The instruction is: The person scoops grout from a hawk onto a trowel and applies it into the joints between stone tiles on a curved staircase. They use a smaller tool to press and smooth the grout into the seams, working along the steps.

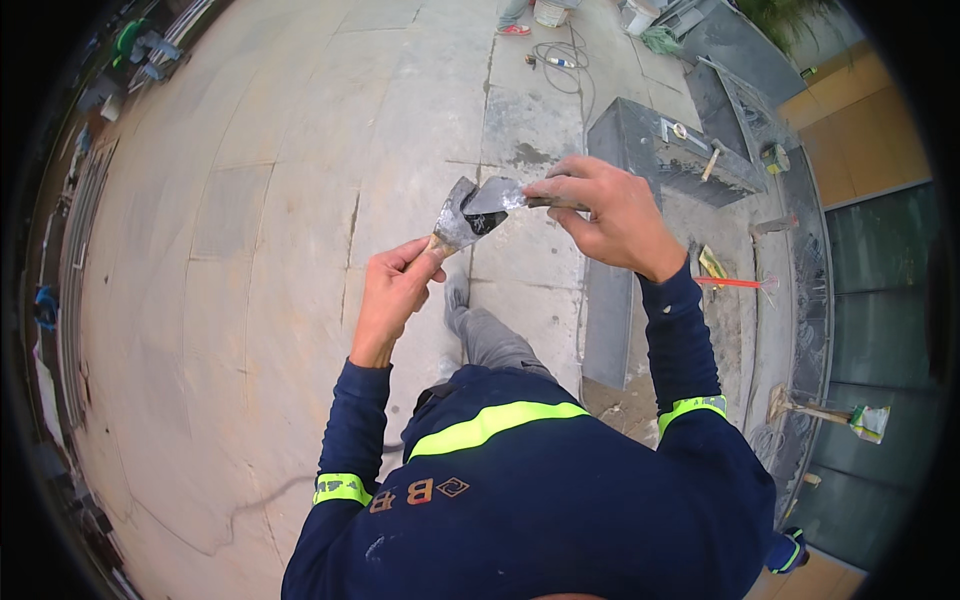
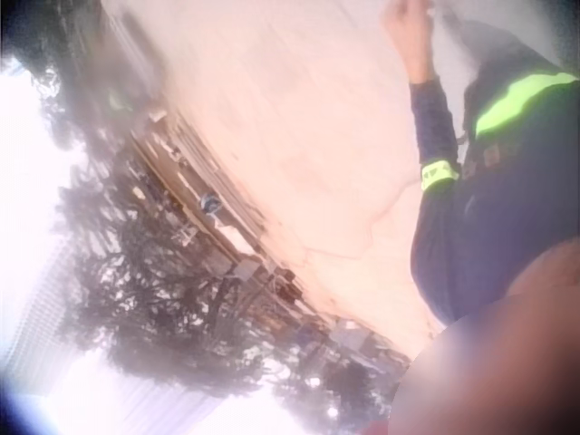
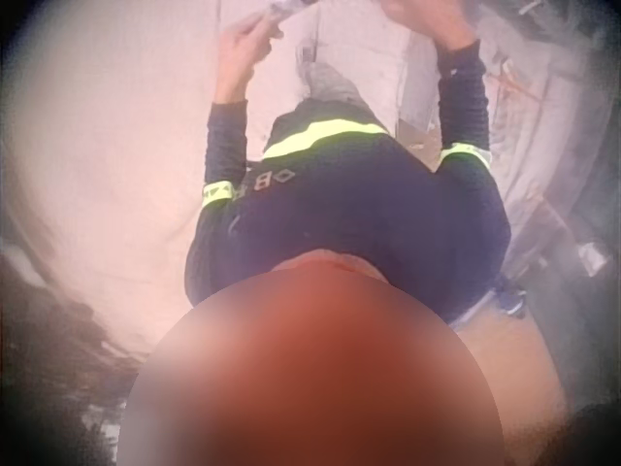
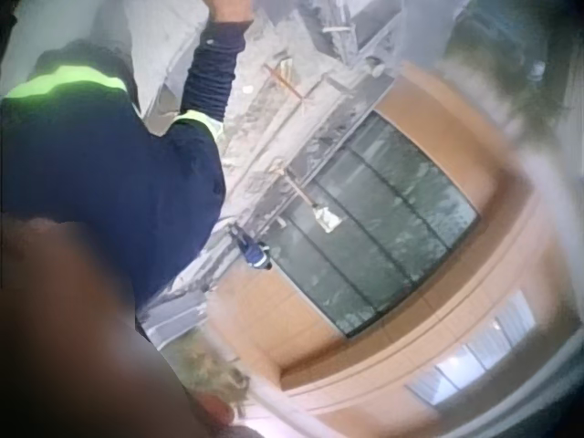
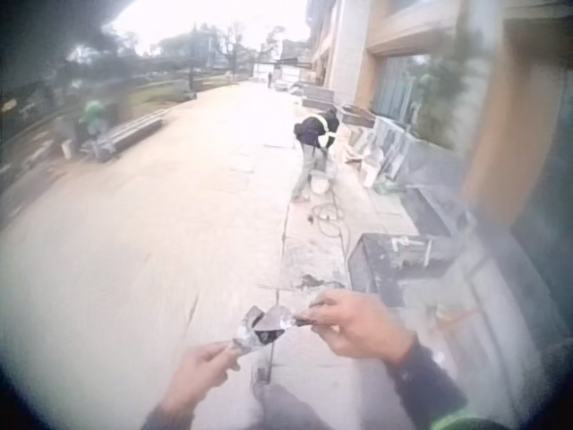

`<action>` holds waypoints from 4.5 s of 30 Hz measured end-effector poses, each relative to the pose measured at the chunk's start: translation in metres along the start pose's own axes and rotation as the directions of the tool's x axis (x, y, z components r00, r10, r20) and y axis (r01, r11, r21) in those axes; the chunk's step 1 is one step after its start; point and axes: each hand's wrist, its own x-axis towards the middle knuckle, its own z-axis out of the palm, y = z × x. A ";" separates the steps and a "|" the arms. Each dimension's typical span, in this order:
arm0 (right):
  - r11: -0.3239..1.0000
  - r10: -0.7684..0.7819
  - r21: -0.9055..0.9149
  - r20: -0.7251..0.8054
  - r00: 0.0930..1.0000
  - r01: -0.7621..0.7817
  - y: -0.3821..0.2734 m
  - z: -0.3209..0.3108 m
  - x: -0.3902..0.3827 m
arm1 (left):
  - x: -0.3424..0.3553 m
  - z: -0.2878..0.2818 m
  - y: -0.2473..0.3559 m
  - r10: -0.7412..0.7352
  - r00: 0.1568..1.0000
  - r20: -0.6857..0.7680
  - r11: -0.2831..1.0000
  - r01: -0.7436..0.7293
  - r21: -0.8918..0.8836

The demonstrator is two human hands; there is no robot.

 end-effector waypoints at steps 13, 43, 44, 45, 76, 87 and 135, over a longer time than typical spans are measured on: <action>0.912 0.237 0.377 -0.155 0.959 -0.164 0.211 0.074 0.229 | 0.317 -0.061 0.104 0.110 0.947 0.302 0.944 -0.004 -0.331; 0.164 0.973 0.962 -0.195 0.127 0.217 0.370 0.195 0.836 | 1.017 -0.088 0.329 0.468 0.669 0.577 0.777 -0.623 0.092; 0.193 0.970 0.955 -0.221 0.103 0.227 0.382 0.191 0.835 | 1.028 -0.086 0.328 0.490 0.633 0.600 0.724 -0.679 0.125; 0.237 0.961 0.951 -0.260 0.097 0.200 0.398 0.182 0.831 | 1.043 -0.080 0.330 0.443 0.625 0.643 0.749 -0.652 0.117; 0.132 0.697 0.072 -0.716 0.041 -0.989 0.614 0.009 0.779 | 1.304 0.256 0.411 -0.313 0.171 0.934 0.930 -0.146 0.338; -0.208 0.587 0.160 -0.769 -0.254 -0.965 0.669 -0.008 0.901 | 1.402 0.328 0.443 -0.439 -0.051 0.897 0.851 -0.343 0.397; 0.662 0.205 0.749 -0.181 -0.962 0.000 0.743 0.034 1.040 | 1.378 0.358 0.475 -0.031 -0.462 0.886 0.967 -0.238 -0.091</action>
